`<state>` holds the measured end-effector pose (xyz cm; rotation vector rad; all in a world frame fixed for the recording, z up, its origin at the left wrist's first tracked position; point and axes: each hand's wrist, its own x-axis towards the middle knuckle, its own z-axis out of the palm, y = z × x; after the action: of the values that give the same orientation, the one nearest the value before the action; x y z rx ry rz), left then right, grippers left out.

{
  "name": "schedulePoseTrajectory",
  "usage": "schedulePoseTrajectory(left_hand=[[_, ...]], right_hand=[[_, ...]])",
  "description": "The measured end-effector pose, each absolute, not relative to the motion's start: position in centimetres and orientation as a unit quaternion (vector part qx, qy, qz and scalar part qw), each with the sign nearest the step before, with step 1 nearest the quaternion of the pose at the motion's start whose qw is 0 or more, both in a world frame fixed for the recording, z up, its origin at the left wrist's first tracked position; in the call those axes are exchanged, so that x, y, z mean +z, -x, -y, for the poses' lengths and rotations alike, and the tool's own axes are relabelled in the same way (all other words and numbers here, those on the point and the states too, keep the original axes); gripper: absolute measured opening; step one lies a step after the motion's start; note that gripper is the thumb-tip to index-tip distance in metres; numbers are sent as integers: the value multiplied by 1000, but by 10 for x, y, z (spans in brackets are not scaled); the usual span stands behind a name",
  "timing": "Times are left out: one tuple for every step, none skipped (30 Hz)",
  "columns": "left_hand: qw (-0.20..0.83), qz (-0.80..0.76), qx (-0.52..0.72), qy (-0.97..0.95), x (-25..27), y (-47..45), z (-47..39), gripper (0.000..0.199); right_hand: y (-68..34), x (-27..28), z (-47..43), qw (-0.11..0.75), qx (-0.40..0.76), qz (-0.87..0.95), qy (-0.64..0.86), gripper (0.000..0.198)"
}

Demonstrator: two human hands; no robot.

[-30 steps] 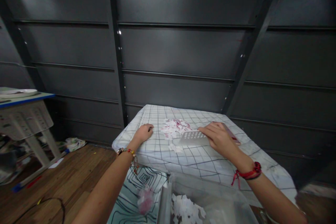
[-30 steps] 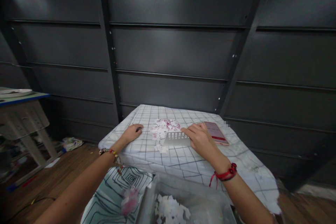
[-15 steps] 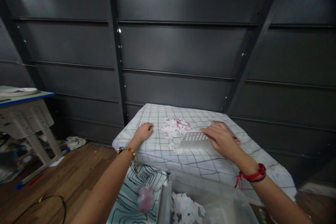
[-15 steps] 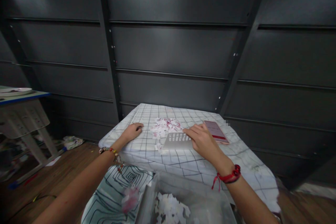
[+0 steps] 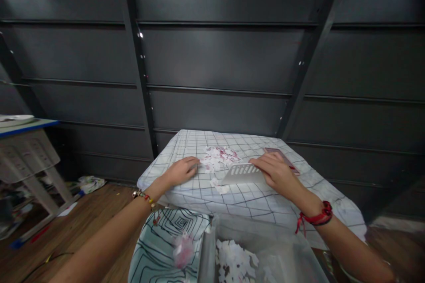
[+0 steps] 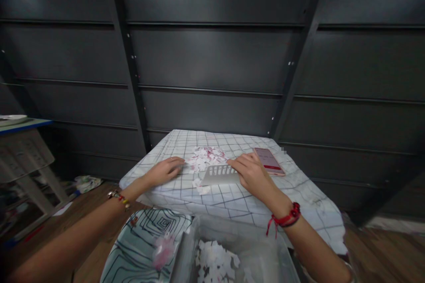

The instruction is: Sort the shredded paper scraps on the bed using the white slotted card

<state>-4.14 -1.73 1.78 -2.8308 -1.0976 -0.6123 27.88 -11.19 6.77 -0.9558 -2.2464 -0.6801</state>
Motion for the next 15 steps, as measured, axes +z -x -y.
schedulePoseTrajectory(left_hand=[[11, 341, -190, 921, 17, 41, 22, 32], [1, 327, -181, 928, 15, 41, 26, 35], [-8, 315, -170, 934, 13, 41, 29, 38], [-14, 309, -157, 938, 10, 41, 32, 41], [-16, 309, -143, 940, 7, 41, 34, 43], [-16, 314, -131, 940, 4, 42, 36, 45], [-14, 318, -121, 940, 2, 42, 37, 47], [-10, 321, -114, 940, 0, 43, 37, 48], [-6, 323, -109, 940, -2, 43, 36, 48], [-1, 323, -104, 941, -2, 43, 36, 48], [4, 323, -100, 941, -3, 43, 36, 48], [10, 324, -99, 941, -2, 43, 36, 48], [15, 324, -100, 941, -2, 43, 36, 48], [20, 325, -102, 940, -1, 42, 37, 47], [23, 325, -103, 940, -1, 42, 38, 47]], right_hand=[[-278, 68, 113, 299, -261, 846, 357, 35], [-277, 69, 113, 297, -265, 847, 353, 35], [-276, 70, 113, 293, -267, 848, 350, 36], [-275, 71, 114, 290, -268, 850, 348, 36], [-275, 72, 114, 288, -266, 852, 346, 36], [-275, 73, 114, 286, -264, 854, 345, 37], [-276, 73, 115, 284, -262, 856, 344, 37], [-276, 74, 115, 283, -262, 856, 344, 36], [-277, 75, 115, 283, -264, 855, 344, 36], [-278, 76, 116, 285, -268, 854, 344, 35], [-278, 77, 116, 287, -273, 852, 344, 35], [-278, 77, 116, 290, -277, 850, 343, 35], [-278, 77, 116, 293, -279, 848, 341, 35], [-278, 77, 116, 292, -279, 849, 340, 35], [-278, 77, 116, 289, -278, 851, 339, 35]])
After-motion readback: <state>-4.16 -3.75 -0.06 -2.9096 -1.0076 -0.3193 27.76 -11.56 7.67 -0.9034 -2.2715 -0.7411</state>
